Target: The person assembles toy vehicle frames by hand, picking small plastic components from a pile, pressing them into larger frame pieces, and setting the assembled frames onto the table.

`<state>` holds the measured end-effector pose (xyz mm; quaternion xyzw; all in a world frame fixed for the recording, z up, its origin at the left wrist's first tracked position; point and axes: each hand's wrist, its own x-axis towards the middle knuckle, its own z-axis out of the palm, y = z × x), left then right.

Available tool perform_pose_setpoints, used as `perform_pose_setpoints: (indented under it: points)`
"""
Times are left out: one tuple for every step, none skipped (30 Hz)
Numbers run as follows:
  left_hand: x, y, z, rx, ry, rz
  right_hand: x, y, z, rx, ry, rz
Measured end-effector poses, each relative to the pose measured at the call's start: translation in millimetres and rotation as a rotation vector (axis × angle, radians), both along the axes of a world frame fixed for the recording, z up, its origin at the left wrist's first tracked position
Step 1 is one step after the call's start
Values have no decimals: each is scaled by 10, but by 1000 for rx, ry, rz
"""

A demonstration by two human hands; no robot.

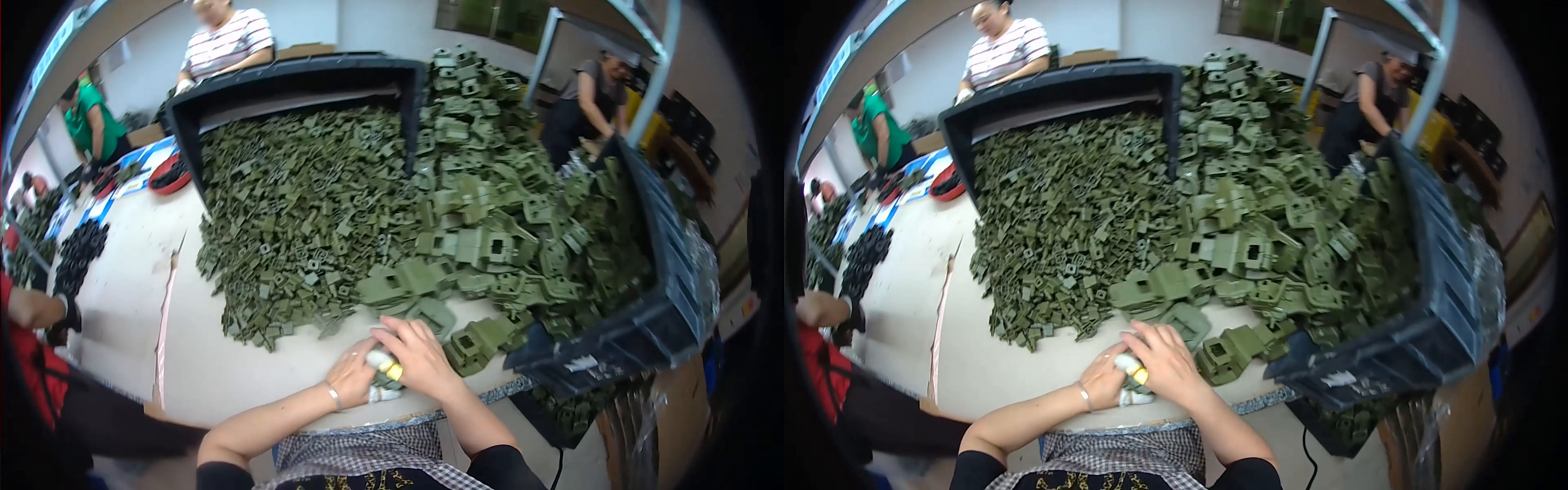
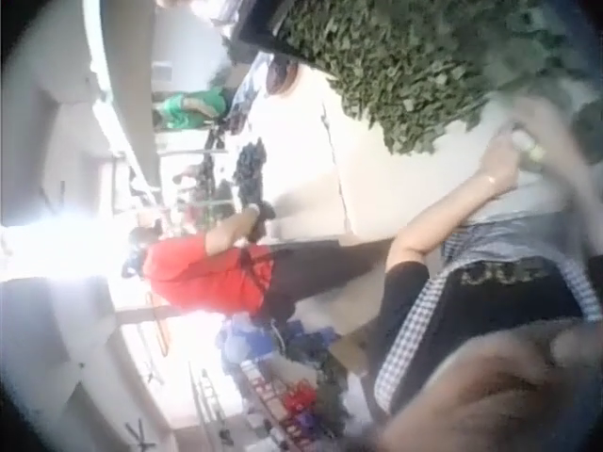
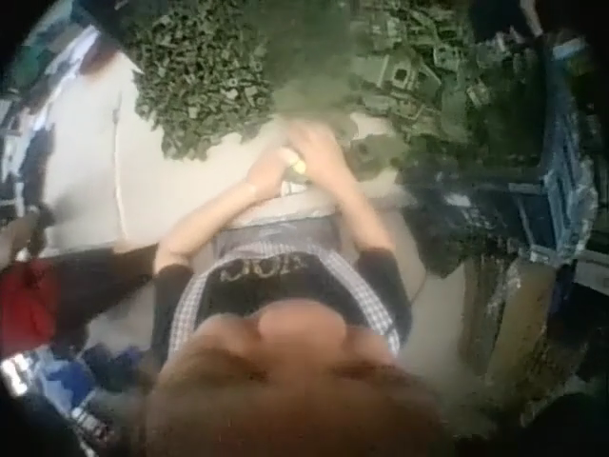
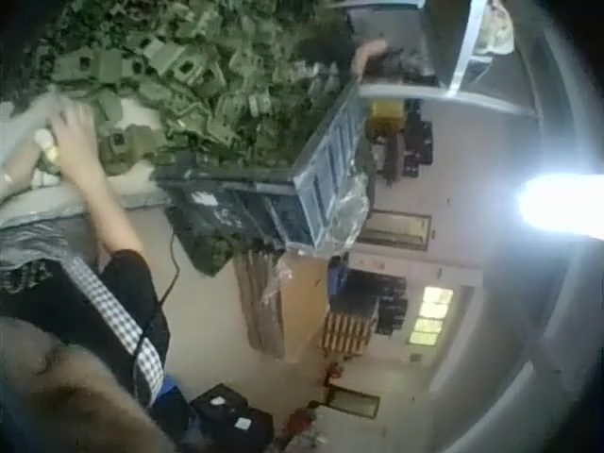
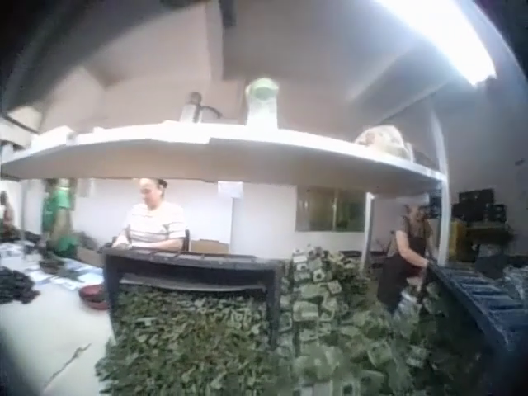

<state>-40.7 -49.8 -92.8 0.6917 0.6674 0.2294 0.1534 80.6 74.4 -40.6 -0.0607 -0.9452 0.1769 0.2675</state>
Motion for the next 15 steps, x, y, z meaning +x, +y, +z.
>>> perform_pose_setpoints:
  points:
    - [59,45,-7,-28,-8,41,-8,62,-36,-25,-69,-31]
    - [121,84,-16,51,-44,71,0,109,-59,-50,-77,7]
    - [144,113,-12,134,-74,91,17,148,-57,-45,-41,-96]
    - [144,137,1,113,-77,114,39,178,-54,-36,-7,-207]
    - [140,147,37,125,-71,76,56,178,-24,-46,-27,-235]
    - [154,169,74,144,-62,38,80,200,-46,-56,-31,-216]
    - [190,172,169,198,-184,45,101,222,-79,-71,8,-238]
    - [189,156,251,195,-185,51,120,244,-105,-83,48,-263]
    - [177,85,318,281,-157,65,154,233,-135,-78,62,-283]
    - [140,40,351,369,-128,76,163,233,-136,-82,60,-287]
    - [70,45,340,502,-42,125,163,242,-122,-60,64,-310]
    - [35,94,422,499,-46,127,181,216,-95,-38,65,-325]
    - [-3,218,532,511,-28,165,215,212,-73,-26,58,-319]
    - [-22,330,622,530,-7,200,259,150,-64,-22,53,-330]
    - [-27,455,661,463,-57,192,298,94,-24,-28,87,-379]
